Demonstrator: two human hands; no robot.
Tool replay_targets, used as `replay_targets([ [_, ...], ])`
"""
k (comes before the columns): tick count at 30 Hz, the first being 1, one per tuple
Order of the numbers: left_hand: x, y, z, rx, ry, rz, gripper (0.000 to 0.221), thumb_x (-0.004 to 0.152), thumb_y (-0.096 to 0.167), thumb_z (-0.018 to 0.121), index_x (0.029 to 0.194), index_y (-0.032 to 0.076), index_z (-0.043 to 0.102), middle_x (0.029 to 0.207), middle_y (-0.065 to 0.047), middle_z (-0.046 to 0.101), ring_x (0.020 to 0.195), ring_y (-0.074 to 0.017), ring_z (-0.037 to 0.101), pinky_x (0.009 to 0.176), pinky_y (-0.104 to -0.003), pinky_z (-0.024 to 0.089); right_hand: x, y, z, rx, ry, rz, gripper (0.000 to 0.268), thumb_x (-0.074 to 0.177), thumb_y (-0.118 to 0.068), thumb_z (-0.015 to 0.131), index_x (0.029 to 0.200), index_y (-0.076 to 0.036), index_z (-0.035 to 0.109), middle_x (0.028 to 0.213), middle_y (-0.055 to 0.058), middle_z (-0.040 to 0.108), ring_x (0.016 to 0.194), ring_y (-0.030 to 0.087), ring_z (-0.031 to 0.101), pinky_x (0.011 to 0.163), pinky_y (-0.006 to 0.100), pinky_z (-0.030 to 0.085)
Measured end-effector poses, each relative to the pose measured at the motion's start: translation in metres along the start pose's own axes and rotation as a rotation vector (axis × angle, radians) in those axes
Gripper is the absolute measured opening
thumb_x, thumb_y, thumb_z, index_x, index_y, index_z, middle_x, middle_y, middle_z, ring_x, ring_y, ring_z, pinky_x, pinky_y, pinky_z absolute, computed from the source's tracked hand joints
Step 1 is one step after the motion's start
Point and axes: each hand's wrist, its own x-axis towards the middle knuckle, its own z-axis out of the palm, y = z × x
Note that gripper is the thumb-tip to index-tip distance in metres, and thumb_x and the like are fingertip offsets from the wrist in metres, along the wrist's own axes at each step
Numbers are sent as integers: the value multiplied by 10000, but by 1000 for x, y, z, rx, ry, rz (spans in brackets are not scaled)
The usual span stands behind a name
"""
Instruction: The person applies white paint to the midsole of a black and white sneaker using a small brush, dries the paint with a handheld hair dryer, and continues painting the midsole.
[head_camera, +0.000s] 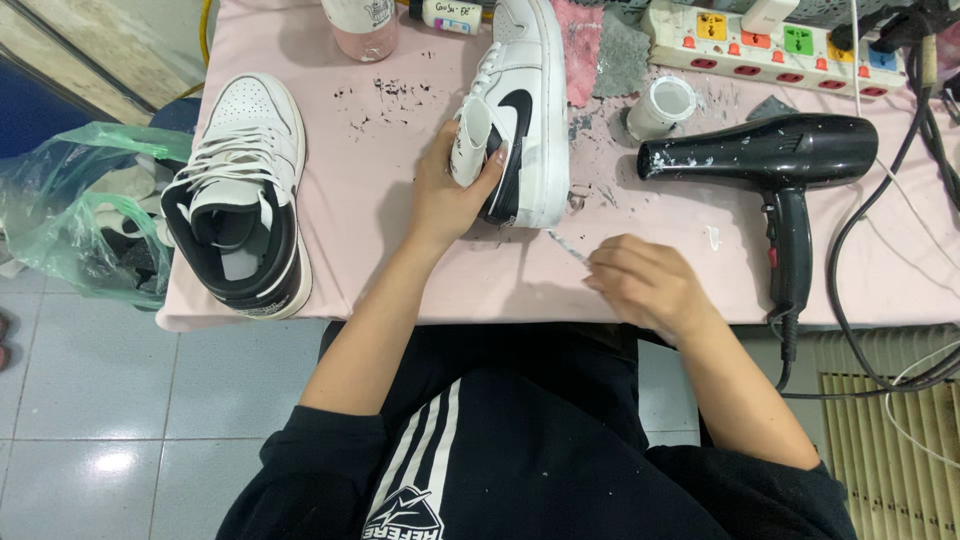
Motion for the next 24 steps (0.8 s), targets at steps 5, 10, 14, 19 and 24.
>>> replay_targets([
  [5, -1, 1, 0, 25, 3, -8, 314, 934, 181, 784, 1158, 31, 623, 1033, -93, 730, 961, -165, 684, 888, -337, 547, 4, 13, -18, -13, 93, 70, 229, 882, 73, 716, 1002, -9, 538, 845, 165, 682, 756, 304, 695, 617, 342, 557],
  [10, -1, 2, -1, 20, 0, -7, 320, 930, 179, 782, 1162, 30, 619, 1035, -97, 723, 958, -166, 675, 888, -334, 546, 14, 24, -27, -28, 102, 131, 241, 900, 90, 712, 1015, -3, 522, 881, 185, 680, 785, 338, 677, 667, 388, 549],
  [14, 1, 4, 0, 3, 3, -13, 312, 930, 180, 783, 1153, 33, 623, 1034, -107, 732, 962, -174, 682, 890, -339, 550, 23, 41, -24, -81, 128, 147, 241, 935, 106, 702, 1048, 2, 517, 927, 190, 678, 842, 349, 675, 709, 398, 569],
  [19, 1, 7, -2, 45, -13, -83, 317, 911, 194, 786, 1135, 38, 624, 1037, -118, 752, 976, -183, 722, 878, -349, 560, 21, 42, -25, -49, 110, 72, 239, 914, 119, 693, 1005, 0, 507, 861, 171, 672, 774, 311, 678, 641, 374, 532],
  [24, 2, 9, -1, 40, -15, -112, 306, 908, 201, 785, 1110, 36, 624, 1019, -122, 758, 956, -202, 730, 863, -352, 569, 8, 24, -29, 185, 120, 196, 161, 916, 94, 629, 992, 6, 517, 791, 179, 649, 726, 288, 663, 638, 388, 555],
])
